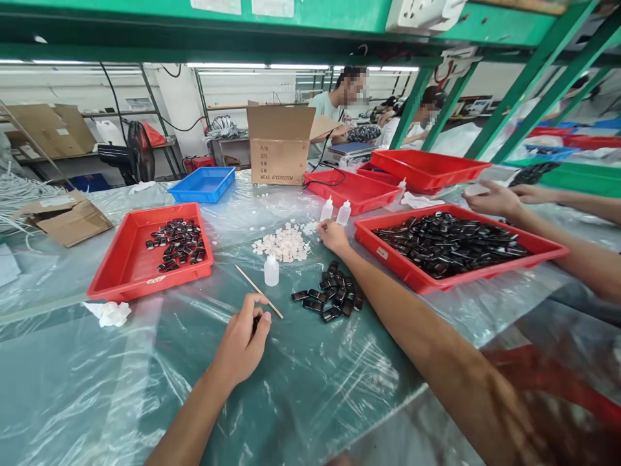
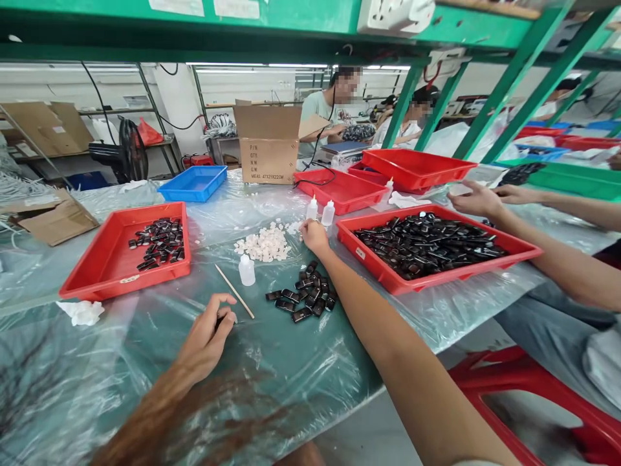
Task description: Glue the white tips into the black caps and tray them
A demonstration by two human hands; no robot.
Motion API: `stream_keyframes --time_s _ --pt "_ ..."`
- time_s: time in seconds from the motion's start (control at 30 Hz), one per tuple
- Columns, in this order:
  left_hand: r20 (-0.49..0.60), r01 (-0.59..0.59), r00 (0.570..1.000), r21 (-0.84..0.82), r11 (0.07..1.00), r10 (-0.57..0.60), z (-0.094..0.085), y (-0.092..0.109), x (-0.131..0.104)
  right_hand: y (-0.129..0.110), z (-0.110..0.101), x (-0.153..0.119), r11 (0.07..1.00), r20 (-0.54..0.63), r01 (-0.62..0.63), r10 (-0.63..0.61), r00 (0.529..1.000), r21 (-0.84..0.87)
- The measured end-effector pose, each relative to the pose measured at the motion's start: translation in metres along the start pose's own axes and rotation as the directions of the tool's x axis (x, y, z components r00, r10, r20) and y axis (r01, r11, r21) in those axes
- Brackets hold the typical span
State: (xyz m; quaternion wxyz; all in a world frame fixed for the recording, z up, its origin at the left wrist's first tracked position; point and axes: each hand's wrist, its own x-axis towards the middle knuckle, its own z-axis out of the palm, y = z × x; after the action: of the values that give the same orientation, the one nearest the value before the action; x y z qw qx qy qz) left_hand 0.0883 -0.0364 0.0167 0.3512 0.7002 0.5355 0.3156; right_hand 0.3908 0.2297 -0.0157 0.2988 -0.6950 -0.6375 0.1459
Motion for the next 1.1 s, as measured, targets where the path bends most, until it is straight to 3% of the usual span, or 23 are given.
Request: stream_keyframes --time_s 0.13,0.3,0.5,0.63,0.73,0.77,0.9,1.0,1.1 --pt "-0.035 -0.011 0.999 -0.010 1.000 0.010 -0.002 -0.001 0.000 -0.004 -0.009 -0.013 0.980 0.033 -0.037 0.031 0.999 0.194" --pt "-0.057 -0.057 0.997 -0.022 0.998 0.056 -0.004 0.000 0.000 -0.019 -0.021 -0.033 0.919 0.012 0.011 -0.017 1.000 0.394" --pt "-0.150 -0.086 0.986 -0.045 0.995 0.078 -0.004 0.003 -0.003 -0.064 -0.037 -0.077 0.789 -0.020 0.191 -0.221 0.975 0.584" --pt "-0.204 -0.082 0.978 -0.151 0.985 0.050 0.000 0.006 -0.007 -0.103 -0.039 -0.142 0.650 0.019 0.317 -0.455 0.890 0.690" --pt "-0.252 -0.103 0.967 -0.276 0.956 0.032 0.005 0.005 -0.008 -0.122 -0.038 -0.185 0.460 -0.035 0.514 -0.720 0.694 0.724" --pt "-0.260 -0.109 0.965 -0.308 0.945 0.027 0.007 0.004 -0.008 -0.125 -0.037 -0.194 0.422 -0.056 0.554 -0.758 0.650 0.717" --pt "-0.261 -0.099 0.965 -0.361 0.927 0.001 0.008 0.003 -0.009 -0.128 -0.032 -0.205 0.352 -0.100 0.633 -0.819 0.565 0.689" --pt "-0.264 -0.103 0.965 -0.363 0.926 0.004 0.007 0.003 -0.010 -0.126 -0.030 -0.206 0.345 -0.121 0.651 -0.820 0.559 0.677" --pt "-0.283 -0.108 0.959 -0.359 0.927 0.002 0.005 0.003 -0.010 -0.126 -0.027 -0.211 0.407 -0.076 0.581 -0.770 0.633 0.705"
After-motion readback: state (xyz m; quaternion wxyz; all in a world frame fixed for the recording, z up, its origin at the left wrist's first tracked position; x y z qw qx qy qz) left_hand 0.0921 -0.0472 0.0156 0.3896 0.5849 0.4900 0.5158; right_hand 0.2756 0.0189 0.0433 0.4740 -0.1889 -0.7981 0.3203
